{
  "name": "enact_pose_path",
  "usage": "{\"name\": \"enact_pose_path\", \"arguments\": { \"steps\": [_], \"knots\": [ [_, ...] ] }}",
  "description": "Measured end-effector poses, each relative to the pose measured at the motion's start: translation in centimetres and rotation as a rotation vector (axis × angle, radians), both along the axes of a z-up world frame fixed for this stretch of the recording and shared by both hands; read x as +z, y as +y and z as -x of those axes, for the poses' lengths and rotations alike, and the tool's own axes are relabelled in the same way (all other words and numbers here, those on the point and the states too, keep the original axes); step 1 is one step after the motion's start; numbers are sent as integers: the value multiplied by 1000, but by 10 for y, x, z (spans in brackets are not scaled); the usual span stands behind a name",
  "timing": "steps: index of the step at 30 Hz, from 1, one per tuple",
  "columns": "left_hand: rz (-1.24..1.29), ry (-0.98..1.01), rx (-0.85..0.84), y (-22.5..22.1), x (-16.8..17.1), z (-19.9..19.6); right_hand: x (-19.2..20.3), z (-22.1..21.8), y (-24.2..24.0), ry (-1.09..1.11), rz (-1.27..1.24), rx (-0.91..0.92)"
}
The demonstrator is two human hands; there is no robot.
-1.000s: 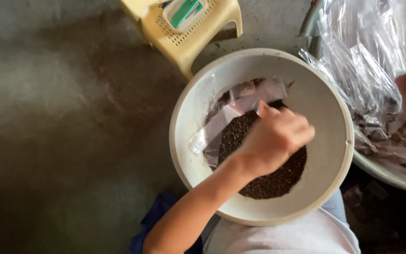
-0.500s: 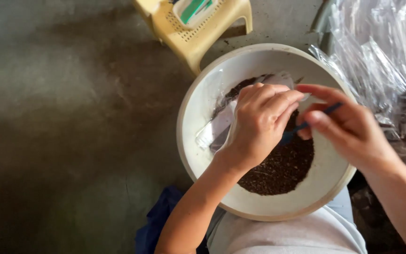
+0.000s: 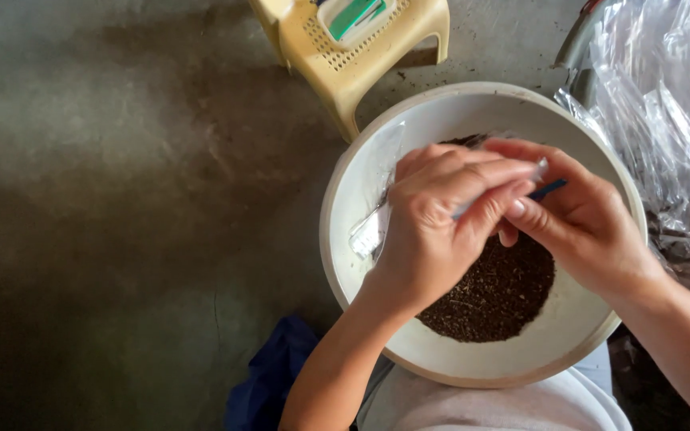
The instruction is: Filling small plastic bags with a dark granular substance using a small scoop
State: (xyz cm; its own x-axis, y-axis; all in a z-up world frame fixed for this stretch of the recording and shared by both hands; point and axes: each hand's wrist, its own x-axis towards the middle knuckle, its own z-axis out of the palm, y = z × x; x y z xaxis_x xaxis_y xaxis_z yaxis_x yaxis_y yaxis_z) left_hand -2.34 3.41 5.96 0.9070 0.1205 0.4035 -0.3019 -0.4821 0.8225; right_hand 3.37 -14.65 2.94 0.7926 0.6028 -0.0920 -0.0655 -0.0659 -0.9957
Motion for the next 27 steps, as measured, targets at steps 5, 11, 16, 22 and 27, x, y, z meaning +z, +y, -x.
{"name": "enact_pose_path", "arguments": {
  "steps": [5,11,16,22,27],
  "knots": [
    [398,-11,-305,13,44,26,-47,-28,-10,-141,295,125],
    [643,-146,-308,16,87,29,-105,-50,5,-161,716,255],
    [595,84,-165,7,21,41,-76,-37,-2,200,449,135],
    [589,373,-66,-28,-24,46,14,-24,-28,163,178,-65],
    [605,346,-53,-32,-9,23,27,-24,-38,-290,-80,150]
  ]
}}
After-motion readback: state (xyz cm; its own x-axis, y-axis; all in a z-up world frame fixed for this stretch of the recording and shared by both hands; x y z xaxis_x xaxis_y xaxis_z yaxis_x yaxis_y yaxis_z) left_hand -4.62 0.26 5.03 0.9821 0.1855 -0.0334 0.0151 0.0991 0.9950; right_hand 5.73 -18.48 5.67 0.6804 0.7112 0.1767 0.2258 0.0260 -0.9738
